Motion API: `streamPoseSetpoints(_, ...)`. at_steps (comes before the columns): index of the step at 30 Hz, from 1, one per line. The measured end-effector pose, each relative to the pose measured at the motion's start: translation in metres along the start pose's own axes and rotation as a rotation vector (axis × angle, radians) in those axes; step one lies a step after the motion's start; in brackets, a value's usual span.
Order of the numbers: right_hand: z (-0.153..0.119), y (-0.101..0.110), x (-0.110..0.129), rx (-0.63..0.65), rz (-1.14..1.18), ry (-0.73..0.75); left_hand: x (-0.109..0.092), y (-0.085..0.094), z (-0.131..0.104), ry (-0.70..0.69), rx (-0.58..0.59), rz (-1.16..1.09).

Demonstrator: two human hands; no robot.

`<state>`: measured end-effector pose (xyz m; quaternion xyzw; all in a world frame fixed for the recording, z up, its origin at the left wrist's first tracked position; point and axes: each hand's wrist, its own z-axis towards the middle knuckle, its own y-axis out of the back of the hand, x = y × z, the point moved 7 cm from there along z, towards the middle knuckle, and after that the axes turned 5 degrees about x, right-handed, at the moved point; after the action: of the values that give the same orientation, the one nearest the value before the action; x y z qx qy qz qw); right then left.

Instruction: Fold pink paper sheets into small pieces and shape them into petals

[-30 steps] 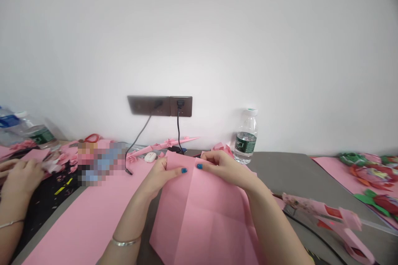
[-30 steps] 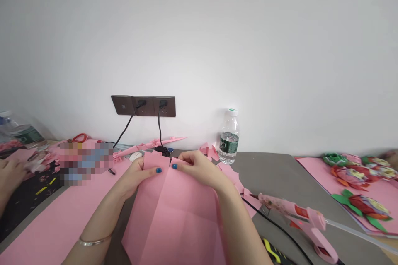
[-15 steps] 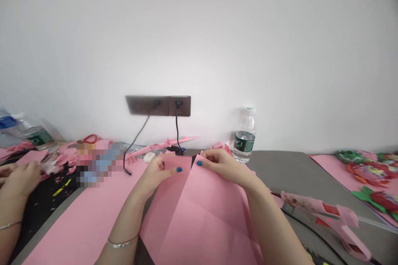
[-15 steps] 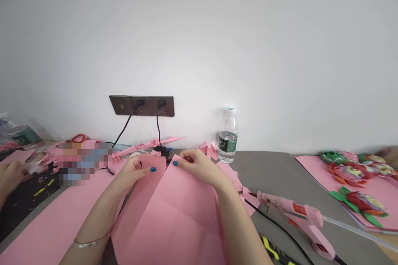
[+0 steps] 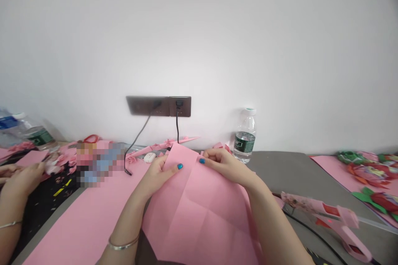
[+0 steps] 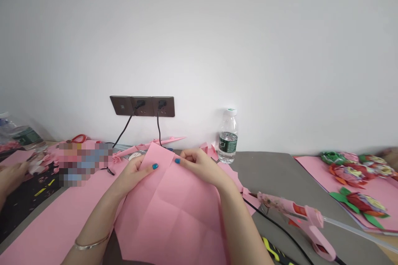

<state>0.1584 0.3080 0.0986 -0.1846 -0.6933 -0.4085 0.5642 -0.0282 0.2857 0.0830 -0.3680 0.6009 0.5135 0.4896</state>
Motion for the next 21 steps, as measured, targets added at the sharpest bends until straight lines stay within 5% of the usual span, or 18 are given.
streamPoseSetpoints(21, 0.005, 0.0, -0.012, -0.011, -0.011, -0.035, -0.004, 0.011, -0.001, -0.113, -0.048, -0.034)
